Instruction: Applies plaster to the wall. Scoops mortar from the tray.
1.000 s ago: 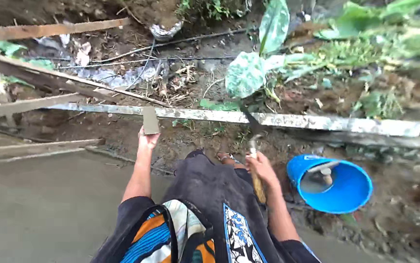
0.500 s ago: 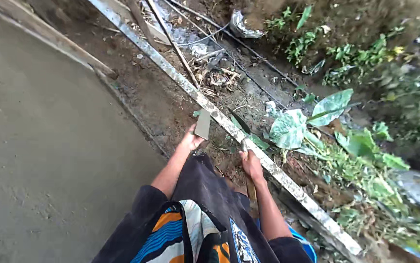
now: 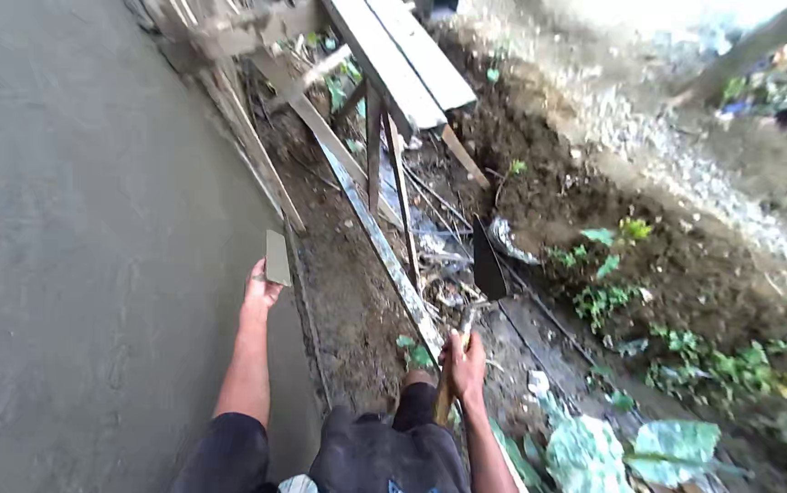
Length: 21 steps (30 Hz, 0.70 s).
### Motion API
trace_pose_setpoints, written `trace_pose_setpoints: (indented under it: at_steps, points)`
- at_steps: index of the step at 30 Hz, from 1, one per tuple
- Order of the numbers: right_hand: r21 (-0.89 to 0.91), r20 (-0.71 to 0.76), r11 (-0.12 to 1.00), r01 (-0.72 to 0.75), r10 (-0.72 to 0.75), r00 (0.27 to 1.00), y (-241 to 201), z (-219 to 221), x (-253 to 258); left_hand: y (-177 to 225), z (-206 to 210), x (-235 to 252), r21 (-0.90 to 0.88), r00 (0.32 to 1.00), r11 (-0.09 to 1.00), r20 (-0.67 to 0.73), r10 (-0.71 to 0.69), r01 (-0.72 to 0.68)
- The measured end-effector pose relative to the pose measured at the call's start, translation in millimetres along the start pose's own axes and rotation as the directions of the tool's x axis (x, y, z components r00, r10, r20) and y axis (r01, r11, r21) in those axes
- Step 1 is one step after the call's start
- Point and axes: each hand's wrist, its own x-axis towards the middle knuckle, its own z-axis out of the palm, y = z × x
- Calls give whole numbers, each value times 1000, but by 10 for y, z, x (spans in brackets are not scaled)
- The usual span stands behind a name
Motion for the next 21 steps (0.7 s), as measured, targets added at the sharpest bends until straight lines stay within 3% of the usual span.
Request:
trace_pose_setpoints:
  at_steps: [4, 8, 10, 11, 12, 14, 17, 19, 21]
  points:
    - [111, 31, 964, 241, -246, 969, -926, 60, 213, 705, 288, 74, 103, 979, 974, 74, 193, -200]
    - [193, 146, 902, 387, -416, 897, -2370, -215, 908, 1484, 771, 428, 238, 869, 838, 197, 453, -491]
    - [317, 303, 871, 377, -469, 830, -3070, -338, 1430, 1943, 1150, 794, 329, 796, 725, 228, 560, -605]
    - [395, 422, 856, 332, -491, 762, -3354, -346, 1697, 2188, 1392, 1042, 377, 751, 653, 259, 607, -657]
    - [453, 532, 848, 275, -504, 681, -3574, -273, 1929, 2464, 1678, 1338, 429, 696, 560, 303, 650, -709]
    - [432, 626, 874, 223, -469, 624, -3876, 89, 2214, 3052, 2339, 2034, 570, 590, 317, 391, 707, -758]
    - [163, 518, 926, 339, -373, 770, -4133, 801, 2319, 3740, 3384, 3319, 685, 449, -66, 543, 709, -725]
    - [-15, 499, 926, 378, -321, 805, -4565, 1163, 2460, 3870, 3705, 4259, 686, 376, -205, 594, 711, -698]
    - [-116, 468, 905, 410, -314, 826, -5129, 1492, 2656, 3839, 3874, 4902, 678, 295, -262, 589, 752, -687]
